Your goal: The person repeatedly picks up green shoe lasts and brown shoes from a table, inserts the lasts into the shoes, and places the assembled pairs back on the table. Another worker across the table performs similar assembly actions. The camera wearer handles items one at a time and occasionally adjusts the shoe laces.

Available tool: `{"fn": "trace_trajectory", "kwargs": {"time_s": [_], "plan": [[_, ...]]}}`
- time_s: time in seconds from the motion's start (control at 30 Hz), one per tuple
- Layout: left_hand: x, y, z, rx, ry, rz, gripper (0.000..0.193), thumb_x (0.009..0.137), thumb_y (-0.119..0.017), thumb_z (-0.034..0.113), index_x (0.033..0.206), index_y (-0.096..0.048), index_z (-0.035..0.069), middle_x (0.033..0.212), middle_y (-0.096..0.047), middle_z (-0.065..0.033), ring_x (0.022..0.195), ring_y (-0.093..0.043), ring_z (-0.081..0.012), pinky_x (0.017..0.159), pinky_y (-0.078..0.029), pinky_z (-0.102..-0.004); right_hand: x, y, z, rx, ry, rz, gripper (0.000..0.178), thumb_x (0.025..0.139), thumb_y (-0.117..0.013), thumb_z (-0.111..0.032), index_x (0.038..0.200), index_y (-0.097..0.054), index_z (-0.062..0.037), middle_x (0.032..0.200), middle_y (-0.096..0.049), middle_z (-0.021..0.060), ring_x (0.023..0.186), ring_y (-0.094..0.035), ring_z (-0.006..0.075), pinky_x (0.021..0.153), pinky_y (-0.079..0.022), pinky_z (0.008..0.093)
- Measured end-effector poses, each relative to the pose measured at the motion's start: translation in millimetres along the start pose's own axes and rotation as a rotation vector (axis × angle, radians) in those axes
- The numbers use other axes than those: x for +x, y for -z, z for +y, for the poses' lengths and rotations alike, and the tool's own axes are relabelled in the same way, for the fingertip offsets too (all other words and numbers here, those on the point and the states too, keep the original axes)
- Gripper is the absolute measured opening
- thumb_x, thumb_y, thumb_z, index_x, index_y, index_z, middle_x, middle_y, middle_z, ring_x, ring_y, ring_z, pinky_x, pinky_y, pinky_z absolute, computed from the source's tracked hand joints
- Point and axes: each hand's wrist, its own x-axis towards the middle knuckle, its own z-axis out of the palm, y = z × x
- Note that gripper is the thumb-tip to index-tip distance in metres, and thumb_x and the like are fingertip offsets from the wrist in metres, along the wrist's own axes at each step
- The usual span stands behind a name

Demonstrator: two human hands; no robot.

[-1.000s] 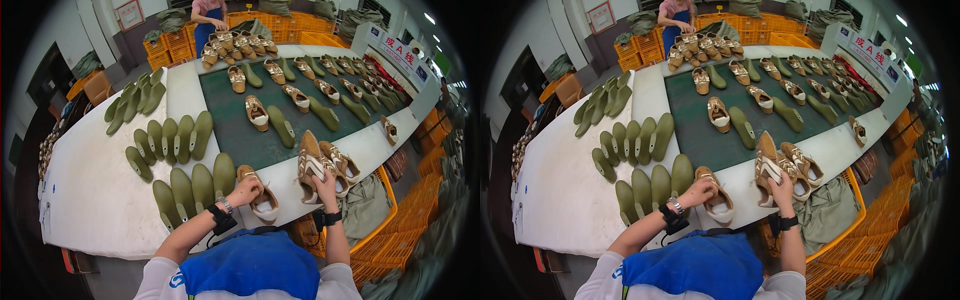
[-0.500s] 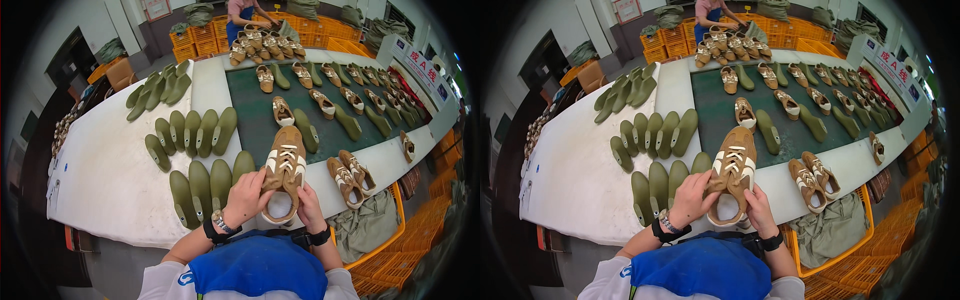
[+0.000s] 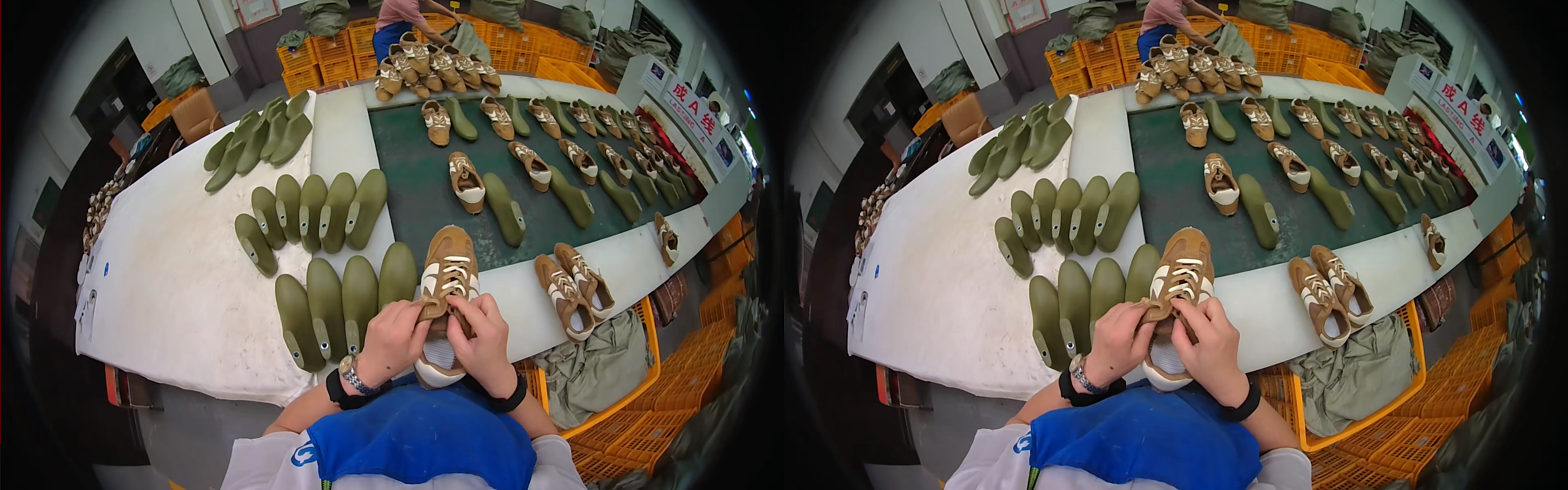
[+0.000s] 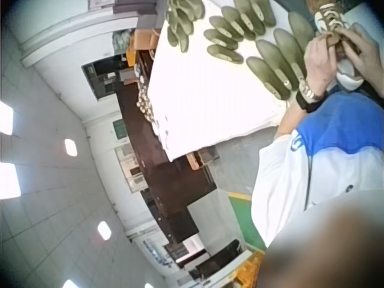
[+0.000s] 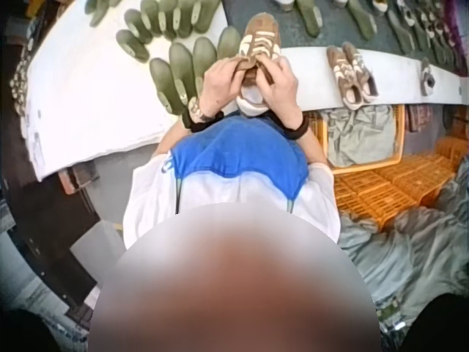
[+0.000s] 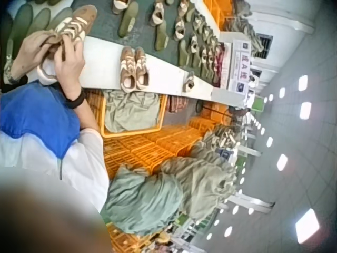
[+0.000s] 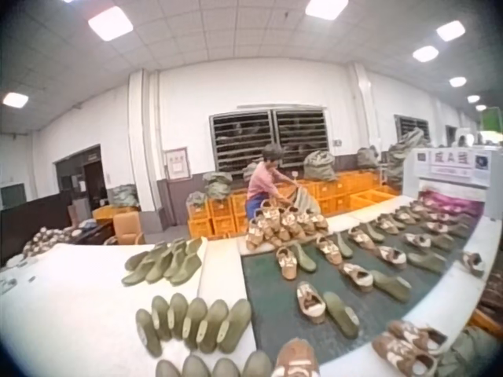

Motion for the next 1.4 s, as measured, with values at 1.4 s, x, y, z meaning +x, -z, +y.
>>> {"fn": "trace_trajectory", "kwargs": {"time_s": [1.4], "plan": [[-10.7,30.0,-16.3,0.037,-0.002,-0.022,0.044,0.077,-0.066,0.002,0.12,-0.062,0.01,0.071,-0.057,-0.0094,0.062,-0.059,-0.0248,0.055,-0.049,-0.0348,-1.2,-6.1,-6.5,0.063,0.016,-0.083,0.043,0.07,-0.073,0.001,0.11,-0.058,-0.0053,0.087,-0.057,0.0101,0.069,-0.061,0.0218,0.061,-0.053,0.0298]]}}
